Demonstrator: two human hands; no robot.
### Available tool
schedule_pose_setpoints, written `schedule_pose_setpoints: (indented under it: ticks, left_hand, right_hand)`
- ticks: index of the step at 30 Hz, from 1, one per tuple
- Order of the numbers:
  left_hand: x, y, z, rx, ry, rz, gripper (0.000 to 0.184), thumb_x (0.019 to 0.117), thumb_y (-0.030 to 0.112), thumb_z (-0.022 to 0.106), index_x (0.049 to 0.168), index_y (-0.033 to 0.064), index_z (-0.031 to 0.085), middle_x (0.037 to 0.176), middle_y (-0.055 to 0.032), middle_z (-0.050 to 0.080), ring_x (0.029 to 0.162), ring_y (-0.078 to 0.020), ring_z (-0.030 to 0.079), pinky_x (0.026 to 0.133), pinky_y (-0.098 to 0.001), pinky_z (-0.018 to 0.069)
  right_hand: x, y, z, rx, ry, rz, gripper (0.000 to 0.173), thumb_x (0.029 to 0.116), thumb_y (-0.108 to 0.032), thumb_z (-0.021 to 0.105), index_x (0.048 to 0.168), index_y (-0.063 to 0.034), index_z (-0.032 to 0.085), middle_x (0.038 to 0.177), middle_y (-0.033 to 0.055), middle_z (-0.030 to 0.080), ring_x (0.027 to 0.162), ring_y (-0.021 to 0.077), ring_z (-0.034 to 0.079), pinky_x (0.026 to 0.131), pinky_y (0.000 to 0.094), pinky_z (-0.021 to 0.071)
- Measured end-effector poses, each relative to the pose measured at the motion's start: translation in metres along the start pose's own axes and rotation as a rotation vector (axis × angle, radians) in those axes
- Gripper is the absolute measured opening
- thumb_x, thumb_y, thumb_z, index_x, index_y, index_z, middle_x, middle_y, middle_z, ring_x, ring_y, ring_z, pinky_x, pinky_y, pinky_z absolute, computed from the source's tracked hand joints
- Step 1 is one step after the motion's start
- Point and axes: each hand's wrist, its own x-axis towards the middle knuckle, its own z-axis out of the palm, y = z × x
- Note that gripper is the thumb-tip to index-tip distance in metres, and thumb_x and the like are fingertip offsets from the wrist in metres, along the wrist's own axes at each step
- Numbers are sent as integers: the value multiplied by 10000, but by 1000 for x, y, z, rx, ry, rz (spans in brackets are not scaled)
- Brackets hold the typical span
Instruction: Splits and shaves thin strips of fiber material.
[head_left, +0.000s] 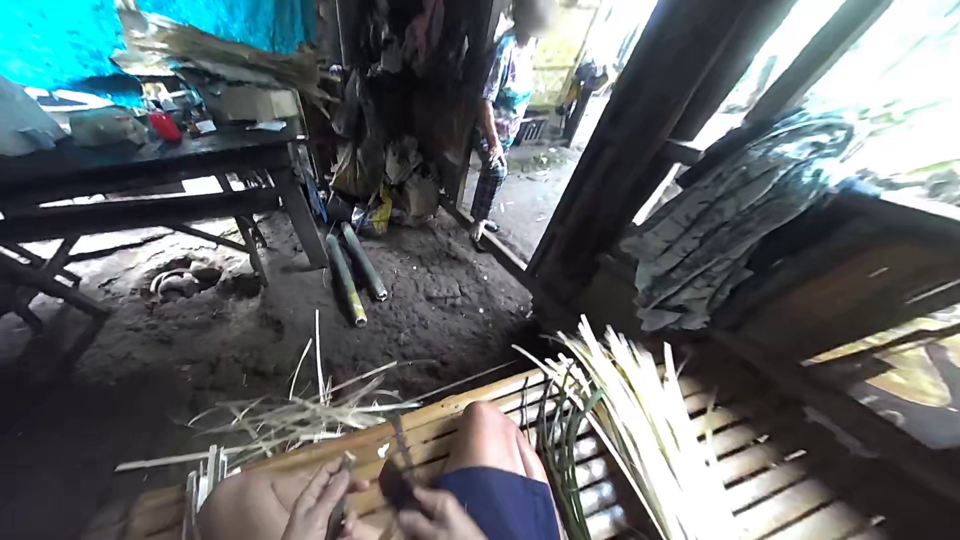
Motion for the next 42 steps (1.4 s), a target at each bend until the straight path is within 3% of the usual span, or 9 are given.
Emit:
schedule_pose_setpoints:
  ticks: [2, 4, 6, 8, 12, 17, 21, 33, 42]
  left_hand:
    - [-18, -6, 9, 37, -6, 43, 298, 1086, 119, 390, 1323, 27, 545, 911, -3, 688, 519, -9, 542, 453, -155, 464]
    - [-37, -2, 25, 25, 0, 94, 259, 1066, 116, 437, 1250, 19, 591, 762, 43, 620, 482, 11, 507, 432, -135, 445]
    - [-52, 1, 36, -10, -18, 141, 223, 1053, 104, 453, 1167, 9, 619, 694, 80, 589, 479, 26, 487, 439, -129, 427]
    - [-61, 2, 40, -65, -36, 180, 190, 1055, 90, 465, 1078, 14, 637, 699, 86, 605, 481, 47, 490, 438, -110, 423]
    - [-72, 1, 45, -115, -31, 208, 169, 1050, 71, 496, 982, 41, 647, 706, 57, 630, 485, 42, 515, 447, -110, 449]
    - [-74, -1, 46, -145, -40, 254, 153, 1034, 54, 526, 955, 55, 657, 701, 51, 635, 494, 41, 530, 455, -105, 457]
    - [-76, -1, 49, -124, -15, 282, 130, 1020, 59, 562, 948, 61, 670, 707, 53, 626, 503, 42, 529, 457, -107, 460]
    - [-76, 0, 51, -172, -30, 322, 138, 1014, 42, 575, 933, 67, 683, 726, 30, 638, 509, 38, 521, 461, -105, 448]
    - [-85, 1, 57, -174, -31, 371, 131, 983, 23, 606, 888, 57, 688, 791, 45, 634, 551, 44, 520, 494, -110, 461]
  right_hand:
    - [-2, -11, -10, -11, 128, -168, 188, 1003, -136, 582, 1054, 15, 680, 720, 4, 676, 605, 70, 643, 603, 273, 575]
    - [-10, -36, -17, 22, 130, -235, 183, 1007, -100, 540, 1100, 15, 648, 763, -40, 688, 649, 42, 659, 636, 243, 586]
    - [-18, -58, -23, 78, -23, -191, 225, 1025, -86, 443, 1208, -6, 545, 834, -57, 692, 621, 37, 650, 587, 236, 590]
    - [-23, -69, -25, 146, -141, -153, 200, 1022, -85, 399, 1152, -66, 551, 804, -83, 686, 535, -2, 595, 506, 182, 541]
    - [-30, -82, -25, 156, -308, -111, 208, 1042, -112, 385, 1065, -109, 592, 790, -86, 680, 517, -34, 554, 480, 134, 486]
    - [-34, -91, -27, 127, -386, -120, 230, 1053, -129, 385, 1014, -116, 611, 720, -101, 645, 514, -43, 546, 480, 116, 475]
    - [-34, -93, -29, 140, -406, -153, 204, 1067, -134, 387, 1046, -117, 590, 795, -82, 663, 540, -44, 551, 494, 114, 483]
    - [-31, -93, -29, 190, -443, -143, 174, 1077, -136, 379, 1067, -117, 551, 788, -60, 646, 519, -30, 547, 477, 115, 485]
    - [-42, -108, -31, 138, -480, -60, 80, 1061, -122, 398, 1079, -137, 474, 728, -84, 549, 498, -39, 498, 456, 111, 463]
